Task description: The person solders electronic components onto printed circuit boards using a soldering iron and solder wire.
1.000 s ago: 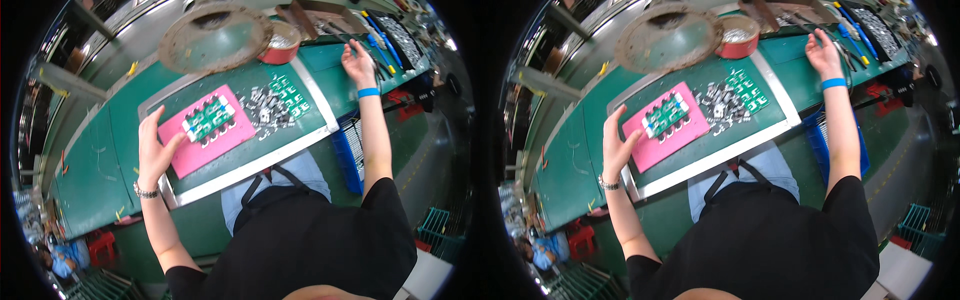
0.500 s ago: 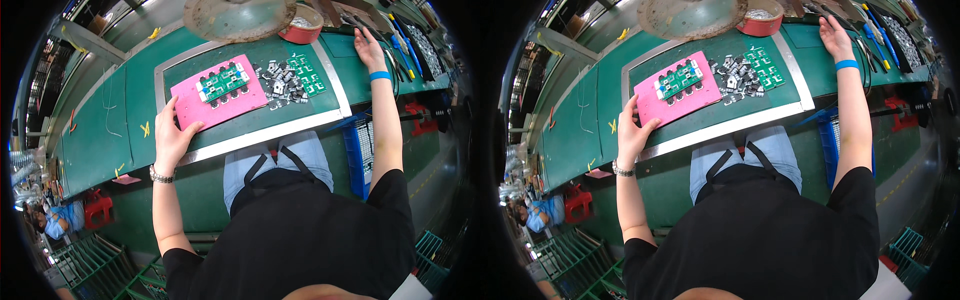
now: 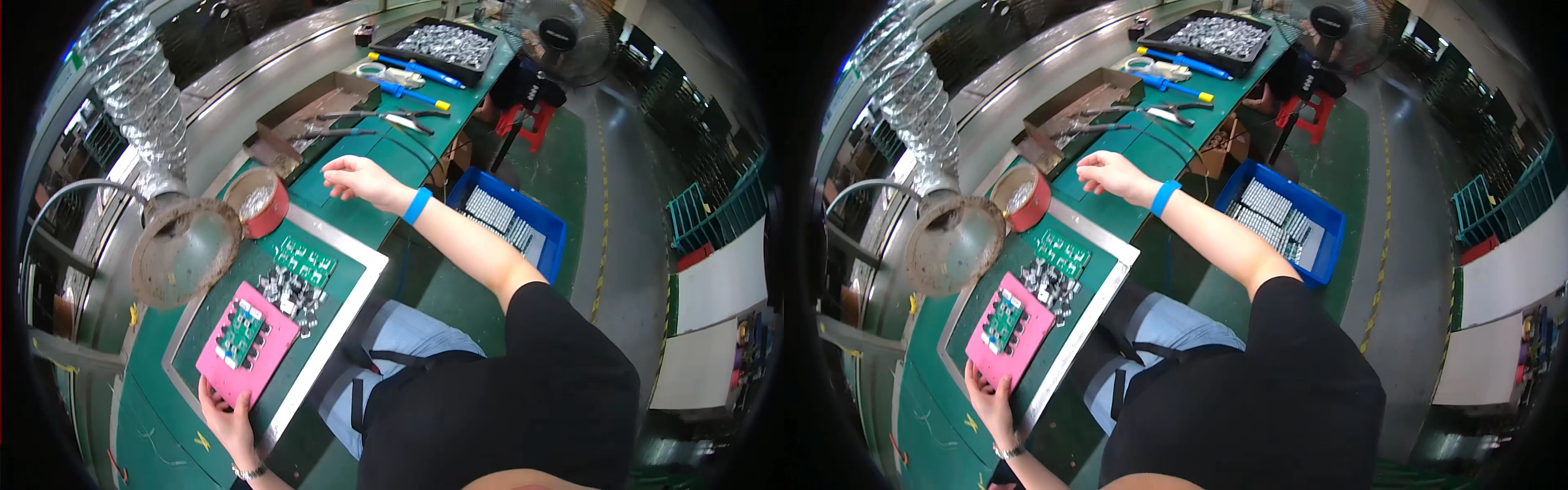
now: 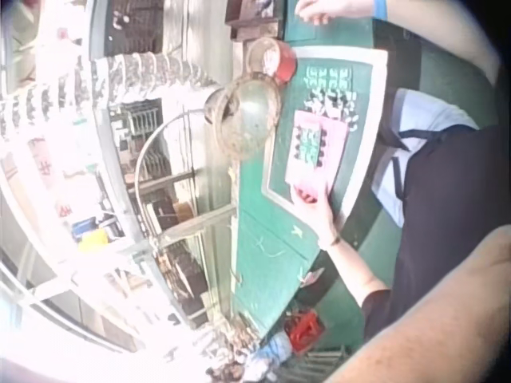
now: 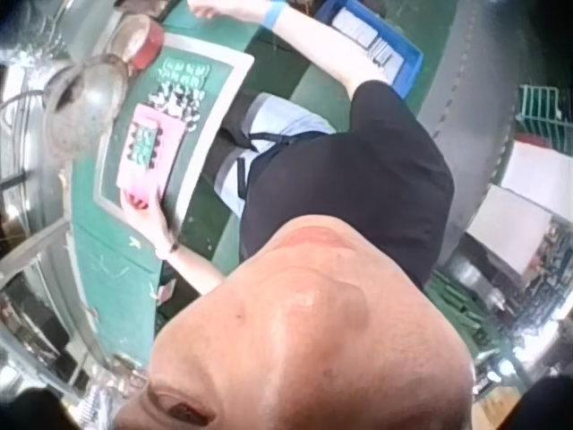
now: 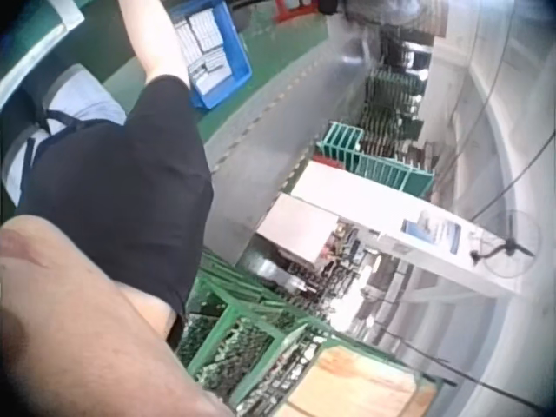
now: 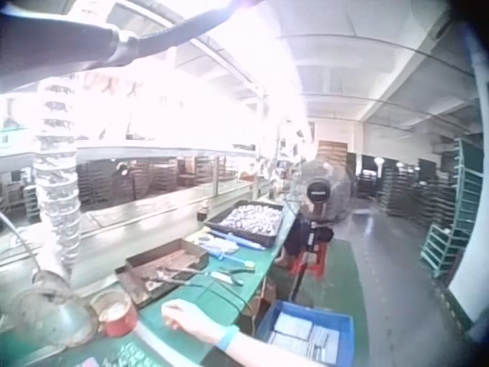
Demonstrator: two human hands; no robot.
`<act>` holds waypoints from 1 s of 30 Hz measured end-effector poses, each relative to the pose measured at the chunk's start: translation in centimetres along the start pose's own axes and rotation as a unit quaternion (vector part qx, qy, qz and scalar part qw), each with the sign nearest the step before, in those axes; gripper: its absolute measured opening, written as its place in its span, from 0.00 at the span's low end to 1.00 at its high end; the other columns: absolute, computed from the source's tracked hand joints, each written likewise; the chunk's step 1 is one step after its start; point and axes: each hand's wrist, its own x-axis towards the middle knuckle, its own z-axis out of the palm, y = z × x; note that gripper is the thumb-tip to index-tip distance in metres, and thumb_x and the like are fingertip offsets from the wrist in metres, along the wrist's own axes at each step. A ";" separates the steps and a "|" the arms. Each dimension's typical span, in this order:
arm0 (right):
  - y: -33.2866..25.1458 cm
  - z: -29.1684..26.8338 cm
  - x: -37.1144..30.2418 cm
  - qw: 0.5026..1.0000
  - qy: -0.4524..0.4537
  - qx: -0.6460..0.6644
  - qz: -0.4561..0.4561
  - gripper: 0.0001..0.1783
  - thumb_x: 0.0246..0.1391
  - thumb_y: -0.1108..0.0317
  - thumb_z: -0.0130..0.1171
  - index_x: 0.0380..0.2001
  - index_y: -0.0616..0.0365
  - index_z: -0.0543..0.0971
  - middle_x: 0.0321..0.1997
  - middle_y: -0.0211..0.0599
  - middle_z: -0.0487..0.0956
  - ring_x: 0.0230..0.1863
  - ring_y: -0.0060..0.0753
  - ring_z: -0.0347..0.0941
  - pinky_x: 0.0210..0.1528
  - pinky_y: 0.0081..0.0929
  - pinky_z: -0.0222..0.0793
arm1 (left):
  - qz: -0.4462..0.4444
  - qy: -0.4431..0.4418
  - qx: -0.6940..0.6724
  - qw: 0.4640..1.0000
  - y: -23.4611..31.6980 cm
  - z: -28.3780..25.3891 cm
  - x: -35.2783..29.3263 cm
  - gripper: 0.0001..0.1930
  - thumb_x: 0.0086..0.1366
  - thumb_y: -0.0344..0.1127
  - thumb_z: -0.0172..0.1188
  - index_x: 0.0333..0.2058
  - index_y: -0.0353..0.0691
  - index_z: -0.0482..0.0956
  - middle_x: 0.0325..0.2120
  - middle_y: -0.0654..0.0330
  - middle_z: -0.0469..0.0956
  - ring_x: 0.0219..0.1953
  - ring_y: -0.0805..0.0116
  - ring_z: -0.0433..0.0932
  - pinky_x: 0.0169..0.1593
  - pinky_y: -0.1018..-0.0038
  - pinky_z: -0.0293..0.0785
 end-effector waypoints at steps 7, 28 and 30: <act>2.7 -0.1 -1.6 0.997 0.012 -0.076 -0.012 0.17 0.61 0.64 0.56 0.49 0.62 0.72 0.40 0.38 0.79 0.33 0.26 0.77 0.34 0.23 0.74 | 0.048 0.007 -0.024 0.999 -1.2 1.2 0.6 0.39 0.49 0.31 0.73 0.60 0.37 0.65 0.46 0.57 0.73 0.38 0.72 0.71 0.43 0.76 0.73; 4.2 1.4 -2.3 0.941 0.069 -0.298 -0.147 0.15 0.62 0.60 0.55 0.43 0.62 0.77 0.29 0.30 0.79 0.26 0.16 0.73 0.30 0.17 0.69 | 0.028 0.078 -0.070 0.994 -1.4 1.3 -1.3 0.32 0.60 0.37 0.65 0.60 0.34 0.64 0.53 0.49 0.71 0.49 0.64 0.75 0.51 0.69 0.74; 4.3 1.2 -2.1 0.942 0.068 -0.295 -0.143 0.16 0.62 0.59 0.55 0.43 0.62 0.77 0.30 0.30 0.79 0.26 0.16 0.73 0.31 0.17 0.69 | 0.010 0.062 -0.097 0.993 -1.4 1.0 -0.8 0.31 0.61 0.35 0.64 0.60 0.32 0.63 0.57 0.50 0.68 0.52 0.64 0.73 0.53 0.71 0.73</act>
